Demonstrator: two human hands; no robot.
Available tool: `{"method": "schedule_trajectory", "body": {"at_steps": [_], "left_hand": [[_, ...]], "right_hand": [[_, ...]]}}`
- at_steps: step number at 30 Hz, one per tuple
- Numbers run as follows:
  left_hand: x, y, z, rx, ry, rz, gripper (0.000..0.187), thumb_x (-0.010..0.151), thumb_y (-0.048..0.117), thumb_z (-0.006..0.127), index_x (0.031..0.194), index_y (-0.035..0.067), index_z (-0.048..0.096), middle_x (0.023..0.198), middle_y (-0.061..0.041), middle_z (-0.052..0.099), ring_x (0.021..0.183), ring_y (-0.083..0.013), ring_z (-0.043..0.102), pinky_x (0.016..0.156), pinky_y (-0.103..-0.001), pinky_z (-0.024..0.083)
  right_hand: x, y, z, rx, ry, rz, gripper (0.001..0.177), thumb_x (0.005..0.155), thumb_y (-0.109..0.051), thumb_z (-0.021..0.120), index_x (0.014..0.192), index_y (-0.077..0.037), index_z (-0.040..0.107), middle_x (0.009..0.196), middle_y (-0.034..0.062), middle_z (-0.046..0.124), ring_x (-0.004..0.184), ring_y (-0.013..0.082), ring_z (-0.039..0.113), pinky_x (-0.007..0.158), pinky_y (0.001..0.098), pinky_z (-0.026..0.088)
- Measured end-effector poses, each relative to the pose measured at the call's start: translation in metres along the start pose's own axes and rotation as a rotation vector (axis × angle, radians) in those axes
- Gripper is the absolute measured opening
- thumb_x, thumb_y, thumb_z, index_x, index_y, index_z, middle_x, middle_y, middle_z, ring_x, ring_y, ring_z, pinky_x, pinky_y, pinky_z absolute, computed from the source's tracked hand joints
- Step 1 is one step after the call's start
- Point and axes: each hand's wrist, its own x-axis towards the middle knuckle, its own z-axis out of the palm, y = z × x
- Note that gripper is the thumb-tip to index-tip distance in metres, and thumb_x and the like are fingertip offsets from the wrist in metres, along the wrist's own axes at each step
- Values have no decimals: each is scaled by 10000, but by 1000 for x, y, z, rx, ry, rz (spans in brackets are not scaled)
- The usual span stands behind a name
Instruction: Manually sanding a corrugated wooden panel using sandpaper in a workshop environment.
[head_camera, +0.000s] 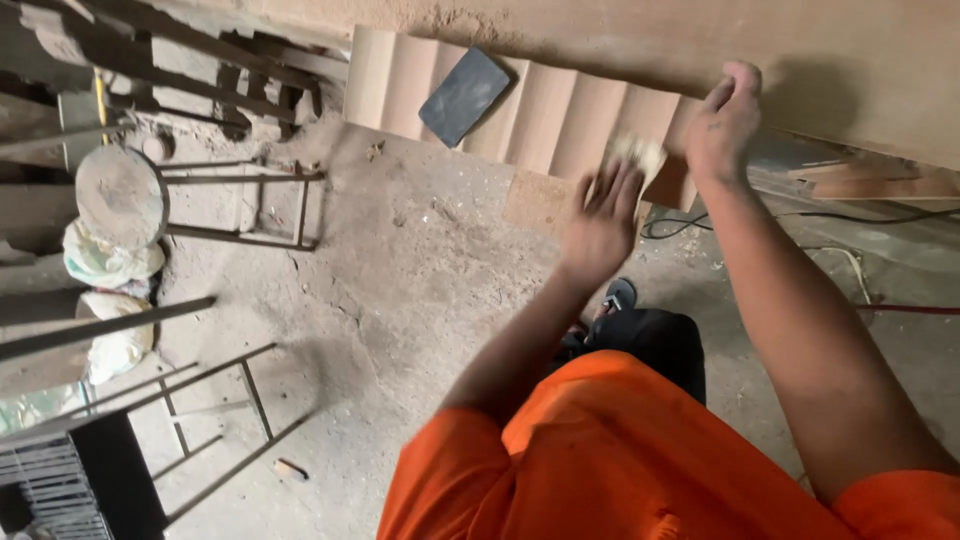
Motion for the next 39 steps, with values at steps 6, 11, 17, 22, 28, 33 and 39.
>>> {"method": "schedule_trajectory", "body": {"at_steps": [6,11,17,22,28,33,39], "left_hand": [[57,-9,35,116,-76,-35,490,1033,151,376,1507,82,477,1578,-88,526,1517,-245,482,1331,-449,263],[-10,3,-18,-6,0,-42,441,1033,98,449,1463,39,526,1473,-103,643,1415,-241,596,1252,-438,359],[89,-16,43,95,17,2,443,978,117,449,1401,83,577,1491,-78,620,1438,-253,580,1297,-471,264],[-6,18,-41,-85,49,0,403,1043,70,392,1408,-28,532,1418,-194,659,1361,-344,631,1130,-472,472],[83,-14,51,74,104,-18,415,991,105,477,1393,65,568,1486,-116,619,1321,-300,707,1227,-459,433],[22,11,-13,24,70,-27,421,1004,63,456,1416,17,529,1467,-139,630,1373,-289,642,1183,-443,437],[49,-6,16,35,105,17,388,991,49,465,1362,7,573,1418,-160,662,1332,-314,657,1119,-465,485]], "right_hand": [[-2,7,-2,-77,30,-80,223,1079,-98,442,1181,-10,620,1046,188,745,919,343,735,789,399,573],[1,-3,0,-16,33,-62,188,1047,-33,466,1138,5,625,1024,176,740,914,296,733,764,355,593],[0,8,1,-133,9,-64,295,1096,-139,408,1236,13,618,1069,231,780,946,412,751,799,439,567],[-3,10,8,-12,63,-76,201,1053,-82,433,1133,-33,611,1027,170,696,875,346,689,772,414,523],[-3,-5,-3,-102,-21,-16,251,1083,-114,417,1210,-41,621,989,178,772,834,359,743,696,428,560],[-5,-2,-1,-63,10,-60,230,1070,-90,433,1185,-28,621,1023,179,737,868,349,718,737,413,546],[-5,-10,-3,-79,-33,14,235,1073,-109,420,1199,-64,613,996,163,758,822,349,727,684,432,542]]}}
